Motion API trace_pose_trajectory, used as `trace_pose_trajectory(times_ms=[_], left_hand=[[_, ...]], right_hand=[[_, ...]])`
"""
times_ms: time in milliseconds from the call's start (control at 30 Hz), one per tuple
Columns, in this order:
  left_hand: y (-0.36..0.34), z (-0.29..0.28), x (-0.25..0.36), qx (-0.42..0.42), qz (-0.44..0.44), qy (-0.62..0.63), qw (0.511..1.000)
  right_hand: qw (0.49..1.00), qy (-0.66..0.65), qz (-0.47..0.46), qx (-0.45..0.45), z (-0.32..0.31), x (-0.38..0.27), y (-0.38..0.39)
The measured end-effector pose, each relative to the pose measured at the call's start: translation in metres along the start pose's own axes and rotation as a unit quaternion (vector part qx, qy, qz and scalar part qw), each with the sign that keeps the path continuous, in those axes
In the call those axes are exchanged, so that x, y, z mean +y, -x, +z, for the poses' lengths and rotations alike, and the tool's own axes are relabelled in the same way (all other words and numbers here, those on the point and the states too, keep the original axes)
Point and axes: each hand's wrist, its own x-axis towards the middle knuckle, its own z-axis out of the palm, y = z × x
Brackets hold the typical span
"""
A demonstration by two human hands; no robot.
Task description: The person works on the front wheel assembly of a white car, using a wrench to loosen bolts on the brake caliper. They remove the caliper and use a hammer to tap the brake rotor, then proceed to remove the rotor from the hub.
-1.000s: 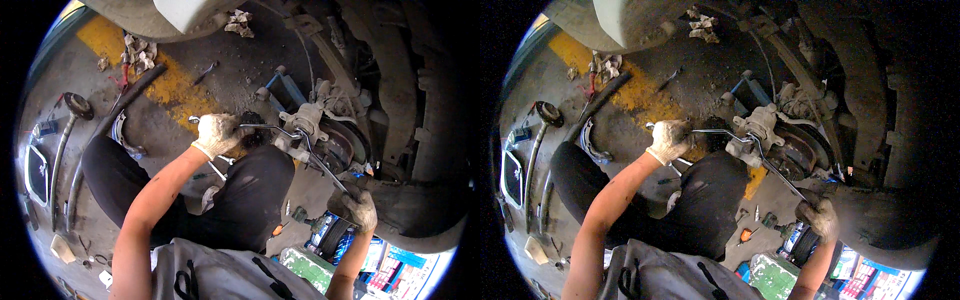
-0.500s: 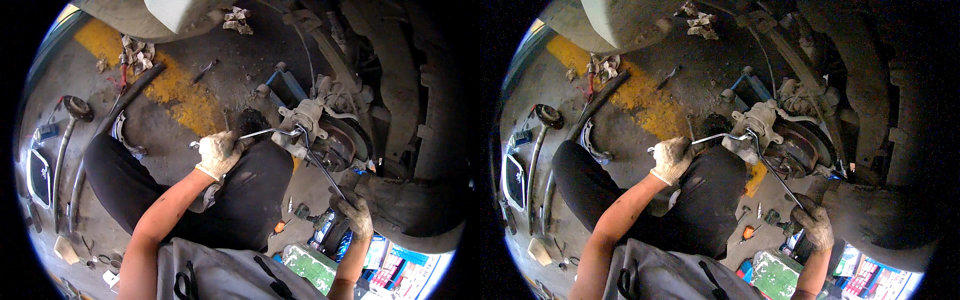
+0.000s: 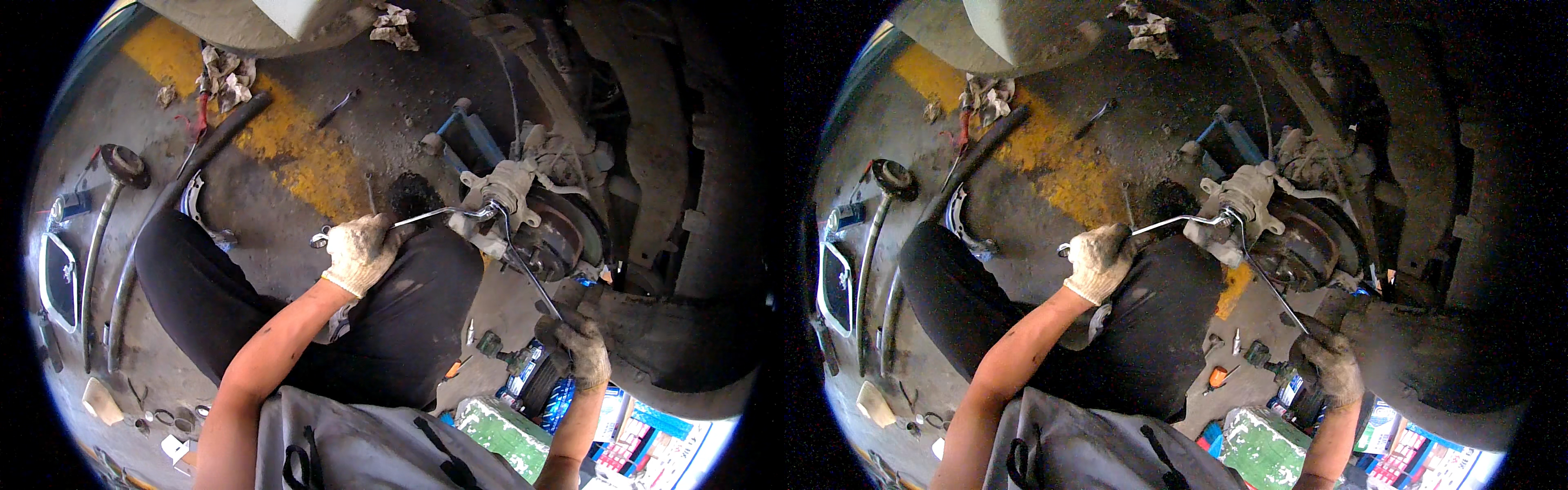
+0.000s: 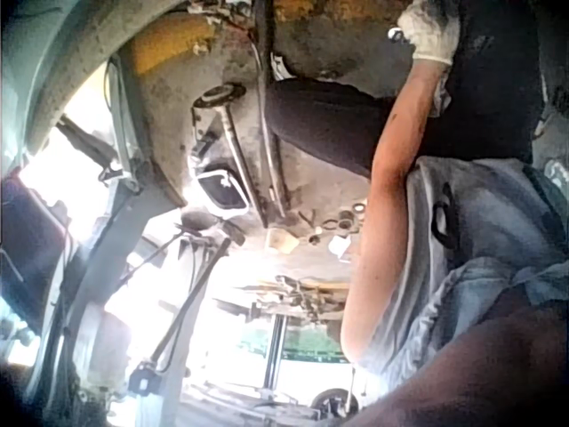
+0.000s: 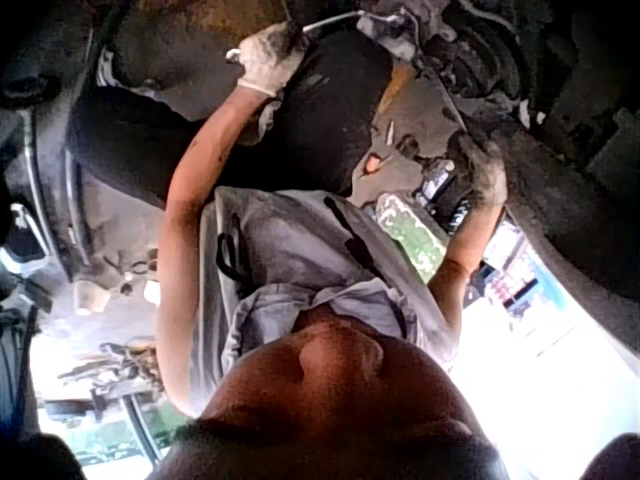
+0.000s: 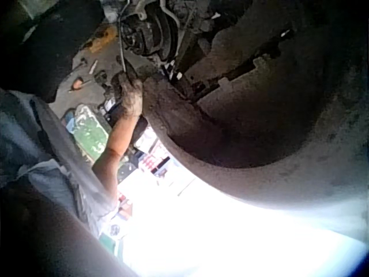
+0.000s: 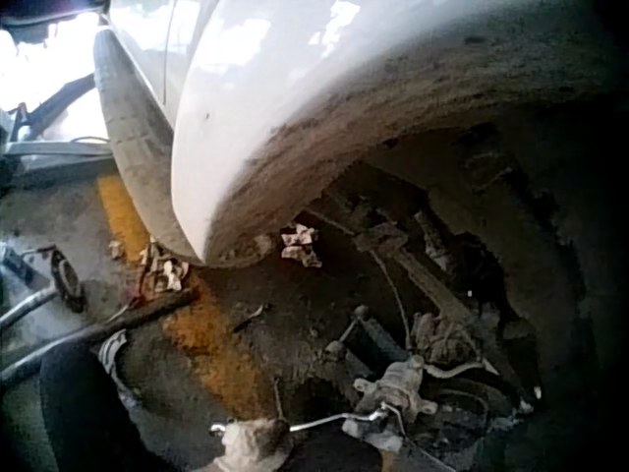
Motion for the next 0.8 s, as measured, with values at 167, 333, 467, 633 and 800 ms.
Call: trace_pose_trajectory(times_ms=[167,333,467,633,800], left_hand=[[0.002,0.002,0.003,-0.002,-0.010,0.002,1.000],[0.003,0.003,0.003,-0.018,-0.018,-0.014,1.000],[0.000,-0.006,0.013,-0.058,-0.039,-0.012,0.997],[0.000,-0.014,0.010,-0.050,-0.052,0.062,0.995],[0.001,-0.022,-0.014,-0.091,-0.021,0.045,0.995]], right_hand=[[0.964,0.219,-0.143,0.043,-0.035,0.048,-0.012],[0.981,0.153,-0.096,0.071,-0.036,0.051,-0.009],[0.854,0.434,-0.288,-0.007,-0.043,0.036,-0.011],[0.993,-0.036,0.083,-0.070,-0.014,0.003,-0.005],[0.983,-0.147,0.101,-0.054,-0.012,0.012,-0.005]])
